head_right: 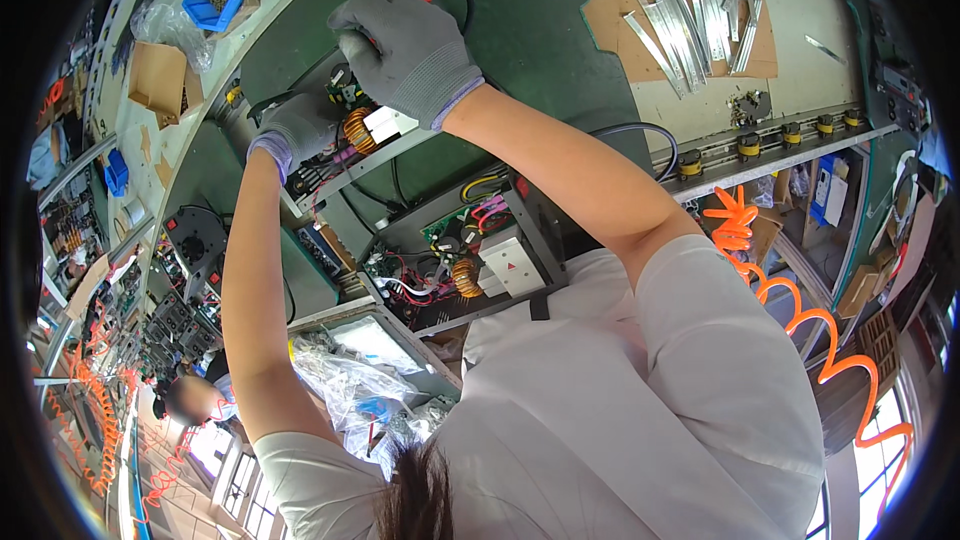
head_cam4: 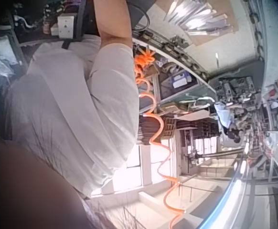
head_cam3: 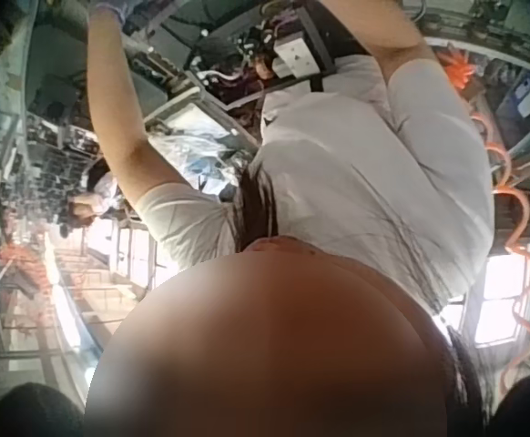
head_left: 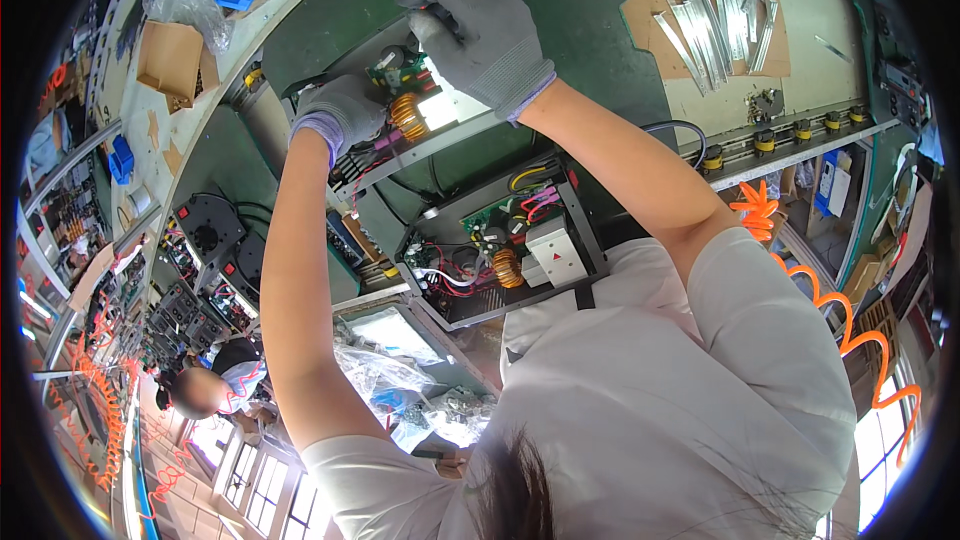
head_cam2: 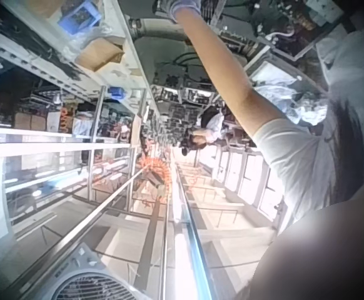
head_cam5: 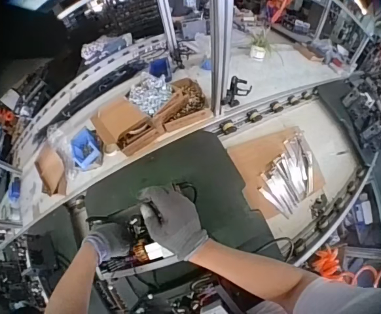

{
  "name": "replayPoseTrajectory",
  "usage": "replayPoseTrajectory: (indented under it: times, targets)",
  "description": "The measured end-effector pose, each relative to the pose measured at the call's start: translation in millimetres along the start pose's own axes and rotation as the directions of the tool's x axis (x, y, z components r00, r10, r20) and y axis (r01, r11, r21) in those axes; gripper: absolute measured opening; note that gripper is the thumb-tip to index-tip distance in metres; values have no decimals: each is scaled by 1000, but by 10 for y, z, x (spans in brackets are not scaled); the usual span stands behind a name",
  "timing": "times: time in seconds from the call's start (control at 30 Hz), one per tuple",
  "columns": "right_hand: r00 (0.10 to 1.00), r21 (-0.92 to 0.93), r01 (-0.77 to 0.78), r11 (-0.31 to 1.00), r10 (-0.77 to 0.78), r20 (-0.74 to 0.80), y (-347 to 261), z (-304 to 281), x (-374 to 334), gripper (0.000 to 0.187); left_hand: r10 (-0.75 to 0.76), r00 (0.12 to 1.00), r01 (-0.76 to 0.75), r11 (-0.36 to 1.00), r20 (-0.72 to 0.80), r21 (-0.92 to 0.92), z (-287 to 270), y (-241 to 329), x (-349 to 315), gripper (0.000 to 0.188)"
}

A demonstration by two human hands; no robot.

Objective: Assembling and wiring electronic components inside an inverter chassis using manual dexterity and an electric screwdriver.

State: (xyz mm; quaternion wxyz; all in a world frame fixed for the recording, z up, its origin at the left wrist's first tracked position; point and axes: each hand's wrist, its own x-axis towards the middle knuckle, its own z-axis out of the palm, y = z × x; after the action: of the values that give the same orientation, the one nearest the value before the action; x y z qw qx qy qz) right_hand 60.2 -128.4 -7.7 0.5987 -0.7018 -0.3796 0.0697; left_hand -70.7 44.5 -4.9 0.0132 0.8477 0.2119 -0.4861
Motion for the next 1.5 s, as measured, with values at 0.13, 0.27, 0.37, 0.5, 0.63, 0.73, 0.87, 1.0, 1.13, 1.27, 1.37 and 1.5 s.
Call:
replayPoseTrajectory:
  times: [0.13, 0.27, 0.37, 0.5, 0.63, 0.73, 0.87, 1.0, 1.13, 1.27, 1.37, 1.5]
  targets:
    - [1000, 27, -4, 1000, 4, -14, 33, -33, 20, 12, 33, 998, -43, 983, -62, -179, 56, -10, -86, 34]
    - [999, 31, 25, 999, -25, -21, 48, -25, 17, 11, -66, 997, 60, 990, -49, -129, -23, 78, -190, 34]
    - [999, 31, 33, 999, -32, -21, 20, -67, 5, 11, -171, 985, 163, 972, -35, -171, -77, 147, -222, 33]
    - [1000, 94, 12, 996, -10, -19, 11, -54, 24, 10, -73, 991, 57, 989, -114, -133, -81, 127, -261, 32]
    - [1000, 119, -22, 993, 23, -12, 13, -44, 42, 10, -112, 993, 106, 979, -25, -176, -115, 155, -243, 31]
    - [999, 142, -41, 989, 40, 12, 10, -61, 43, 10, -154, 988, 156, 972, 24, -173, -153, 216, -215, 31]
    - [999, 151, -51, 987, 52, -2, 37, -32, 49, 11, -169, 986, 166, 954, 10, -250, 1, 109, -155, 33]
    - [1000, 152, -19, 988, 22, -17, 28, -45, 50, 13, -125, 991, 134, 966, 56, -221, -150, 103, -184, 34]
    - [996, 123, -33, 992, 22, 92, 22, -117, 40, 16, -20, 995, 35, 987, 94, -160, -125, 76, -166, 29]
    - [994, 136, -52, 989, 38, 106, 1, -131, 54, 16, -90, 995, 96, 983, 45, -153, -193, 183, -251, 26]
    - [994, 127, -46, 991, 33, 104, 7, -111, 53, 16, -204, 965, 167, 962, -162, -215, -77, 183, -260, 24]
    - [994, 111, -39, 993, 28, 105, -9, -117, 69, 17, -91, 985, 63, 979, -143, -193, 23, 96, -264, 22]
